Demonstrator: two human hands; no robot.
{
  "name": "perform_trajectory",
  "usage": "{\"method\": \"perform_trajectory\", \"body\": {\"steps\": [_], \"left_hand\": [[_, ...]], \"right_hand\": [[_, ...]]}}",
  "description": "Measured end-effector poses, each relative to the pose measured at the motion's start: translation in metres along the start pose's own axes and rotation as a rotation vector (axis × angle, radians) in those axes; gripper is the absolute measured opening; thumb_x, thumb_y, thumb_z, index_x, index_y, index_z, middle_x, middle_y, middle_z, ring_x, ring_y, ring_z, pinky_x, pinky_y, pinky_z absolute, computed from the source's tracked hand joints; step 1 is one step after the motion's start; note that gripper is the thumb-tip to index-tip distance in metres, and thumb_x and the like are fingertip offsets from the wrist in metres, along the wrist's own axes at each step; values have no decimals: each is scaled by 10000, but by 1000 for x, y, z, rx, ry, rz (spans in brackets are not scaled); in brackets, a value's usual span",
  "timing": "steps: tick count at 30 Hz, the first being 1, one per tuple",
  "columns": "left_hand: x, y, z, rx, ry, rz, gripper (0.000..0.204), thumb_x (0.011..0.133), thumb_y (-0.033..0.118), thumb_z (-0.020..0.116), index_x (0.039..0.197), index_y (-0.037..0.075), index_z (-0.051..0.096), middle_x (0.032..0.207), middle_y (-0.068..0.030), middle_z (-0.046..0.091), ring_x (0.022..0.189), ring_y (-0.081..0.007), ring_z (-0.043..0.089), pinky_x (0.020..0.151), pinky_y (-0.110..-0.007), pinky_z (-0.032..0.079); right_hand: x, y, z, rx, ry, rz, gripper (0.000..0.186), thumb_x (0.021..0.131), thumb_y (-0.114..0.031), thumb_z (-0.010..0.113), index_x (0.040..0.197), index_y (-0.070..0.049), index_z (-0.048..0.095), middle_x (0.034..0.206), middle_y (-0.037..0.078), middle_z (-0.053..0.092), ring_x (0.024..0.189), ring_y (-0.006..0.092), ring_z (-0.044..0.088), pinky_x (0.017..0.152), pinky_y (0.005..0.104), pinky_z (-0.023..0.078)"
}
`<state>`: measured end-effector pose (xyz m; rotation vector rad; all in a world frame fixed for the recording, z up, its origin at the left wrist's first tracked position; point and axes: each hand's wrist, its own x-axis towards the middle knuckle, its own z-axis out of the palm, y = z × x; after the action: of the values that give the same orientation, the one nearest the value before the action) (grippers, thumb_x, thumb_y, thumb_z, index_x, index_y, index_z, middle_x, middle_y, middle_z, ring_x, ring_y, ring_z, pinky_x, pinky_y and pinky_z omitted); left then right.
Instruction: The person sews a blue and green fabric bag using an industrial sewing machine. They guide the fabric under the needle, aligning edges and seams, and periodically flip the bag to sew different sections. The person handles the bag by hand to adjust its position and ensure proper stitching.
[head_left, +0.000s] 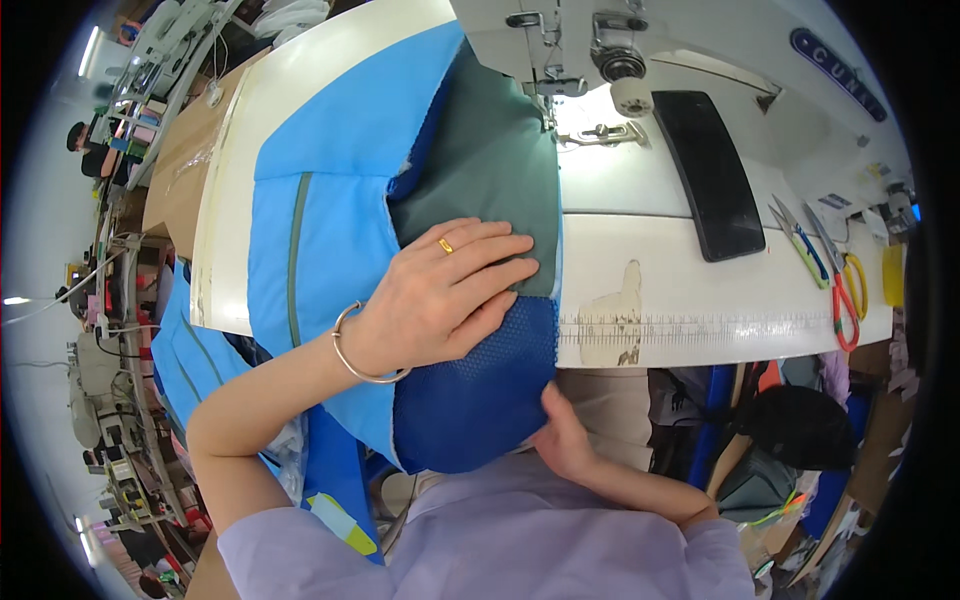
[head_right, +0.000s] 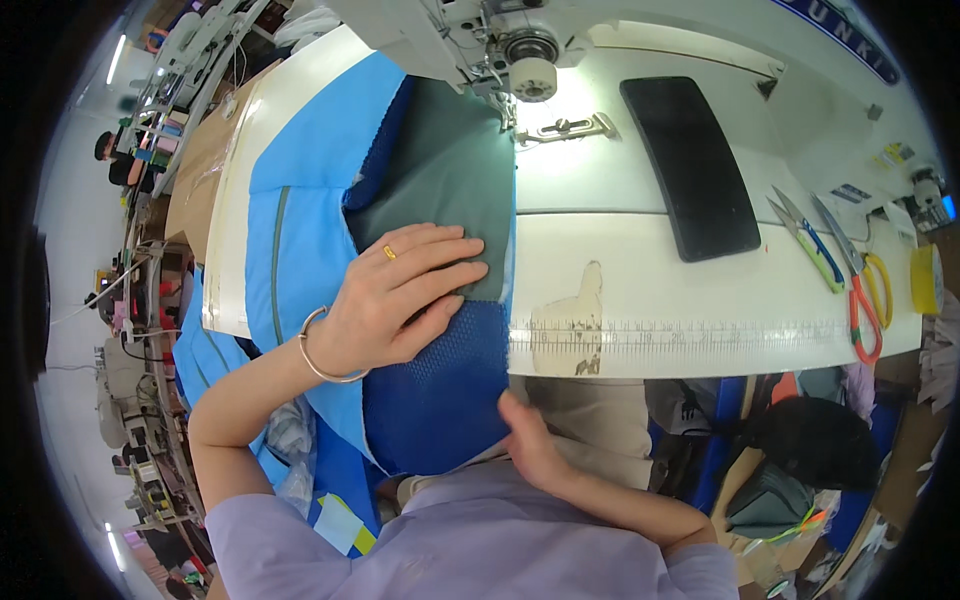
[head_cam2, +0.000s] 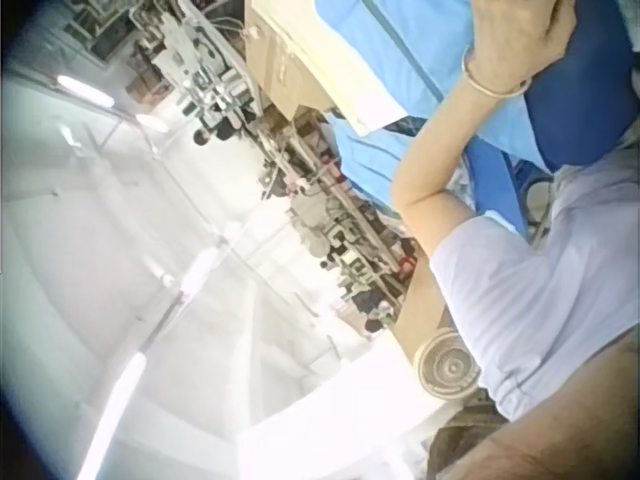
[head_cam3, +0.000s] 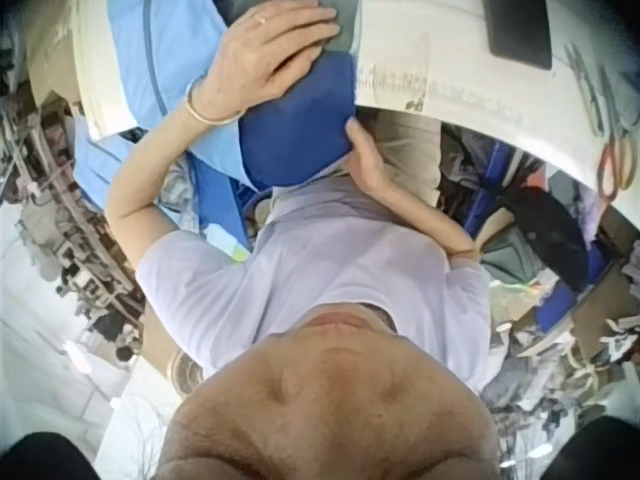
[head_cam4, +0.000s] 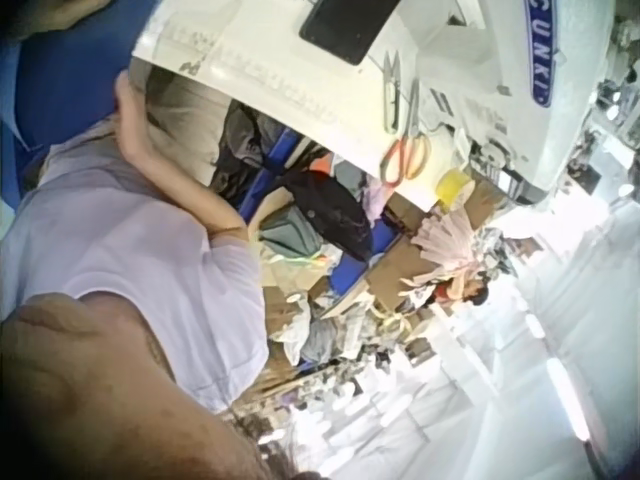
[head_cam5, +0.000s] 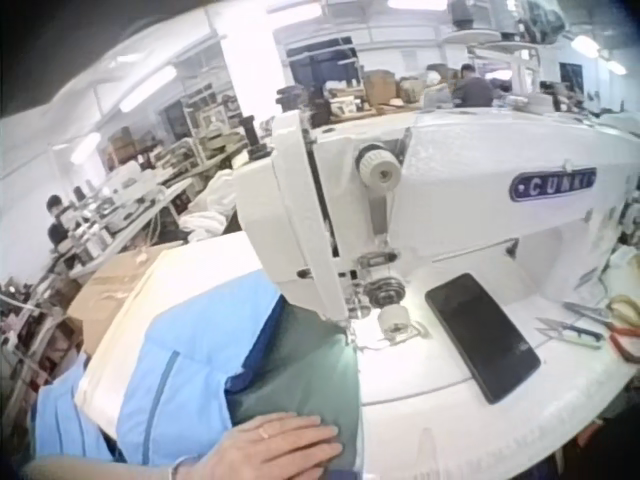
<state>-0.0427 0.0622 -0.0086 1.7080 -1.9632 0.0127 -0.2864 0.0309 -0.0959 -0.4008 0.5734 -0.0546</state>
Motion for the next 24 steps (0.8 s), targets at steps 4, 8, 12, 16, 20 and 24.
{"method": "perform_trajectory", "body": {"steps": [4, 8, 12, 16, 20, 24], "left_hand": [[3, 1, -1, 9, -8, 18, 334, 809, 25, 731, 1143, 22, 732, 1266, -150, 693, 1183, -346, 662, 996, -476, 537], [2, -1, -2, 7, -44, 7, 340, 802, 21, 729, 1142, 27, 735, 1262, -144, 694, 1177, -342, 662, 987, -466, 539], [11, 4, -9, 46, -125, 3, 389, 790, 31, 723, 1178, 48, 732, 1283, -128, 679, 1169, -337, 655, 979, -456, 538], [17, 6, -16, 97, -220, 2, 436, 790, 44, 711, 1224, 75, 726, 1322, -118, 653, 1188, -330, 633, 984, -459, 530], [22, 11, -14, 168, -234, 65, 454, 806, 33, 697, 1260, 55, 702, 1348, -115, 642, 1235, -337, 610, 1048, -486, 503], [16, 5, -10, 145, -236, 91, 474, 819, 29, 689, 1292, 38, 677, 1379, -106, 631, 1291, -333, 588, 1113, -513, 465]], "right_hand": [[13, 30, -47, 235, -267, 54, 503, 1039, -354, 563, 1422, -31, 526, 1371, 68, 608, 1270, 201, 571, 1110, 398, 435], [-1, 16, -5, -182, -164, -102, 429, 958, -160, 692, 1337, 5, 580, 1263, 73, 655, 1232, 181, 574, 1068, 403, 453], [7, -16, 18, -441, -76, -50, 437, 907, -47, 697, 1317, 53, 586, 1134, 78, 700, 1033, 126, 639, 884, 321, 530], [-6, -8, 9, -502, -214, -101, 309, 895, 19, 685, 1197, 74, 645, 1094, 85, 721, 974, 118, 650, 847, 303, 540], [-10, -13, 0, -436, -339, -62, 291, 856, 123, 645, 1145, 91, 668, 1090, 94, 737, 980, 117, 657, 861, 293, 541], [-10, -13, 0, -569, -315, -102, 265, 868, 130, 616, 1118, 81, 688, 1067, 97, 750, 978, 122, 668, 867, 289, 547]]}}
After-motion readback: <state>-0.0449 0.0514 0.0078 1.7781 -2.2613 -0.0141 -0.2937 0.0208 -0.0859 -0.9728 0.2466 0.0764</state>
